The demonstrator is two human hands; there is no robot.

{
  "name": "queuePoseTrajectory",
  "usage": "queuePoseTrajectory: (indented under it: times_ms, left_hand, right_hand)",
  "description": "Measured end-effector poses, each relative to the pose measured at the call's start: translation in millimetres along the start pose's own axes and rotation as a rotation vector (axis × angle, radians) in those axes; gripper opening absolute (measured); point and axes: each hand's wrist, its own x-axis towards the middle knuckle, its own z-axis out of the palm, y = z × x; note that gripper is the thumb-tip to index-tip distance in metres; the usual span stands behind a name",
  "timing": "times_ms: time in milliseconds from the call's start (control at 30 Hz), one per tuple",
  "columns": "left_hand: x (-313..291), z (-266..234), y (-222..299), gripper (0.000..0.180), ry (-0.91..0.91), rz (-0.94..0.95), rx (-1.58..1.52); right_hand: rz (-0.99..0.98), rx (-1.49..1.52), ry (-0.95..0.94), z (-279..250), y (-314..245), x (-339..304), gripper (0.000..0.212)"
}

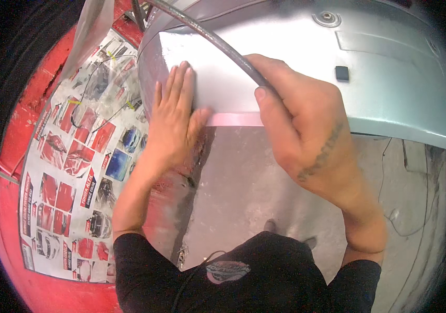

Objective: The person applies a clear protective film to the rear bumper of a silver car. They use a squeegee tool to smooth the film and remove bubbles, working methodically across the surface.

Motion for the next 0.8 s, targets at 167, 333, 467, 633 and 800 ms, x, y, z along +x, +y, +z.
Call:
queuePoseTrajectory:
  times_ms: [167,333,467,633,800]
  left_hand:
    - [43.6,14.5,-24.6,0.074,0.060,-0.081,0.052]
    - [66.0,34.9,-30.1,0.075,0.076,-0.150,0.095]
    - [56.3,58.4,-18.3,0.075,0.093,-0.172,0.071]
    - [21.9,73.8,10.5,0.076,0.080,-0.147,-0.015]
    - [-8.7,82.7,42.5,0.078,0.019,-0.146,-0.114]
  right_hand:
    - [-0.027,-0.053,-0.051,-1.7,-2.4,-2.8,0.031]
    - [0.036,-0.055,-0.067,1.7,4.7,-19.0,0.031]
    - [0.109,-0.039,-0.085,6.1,17.8,-32.1,0.031]
    - [0.131,-0.010,-0.082,11.1,41.6,-43.0,0.032]
    - [0.151,0.003,-0.093,12.5,60.1,-55.8,0.032]
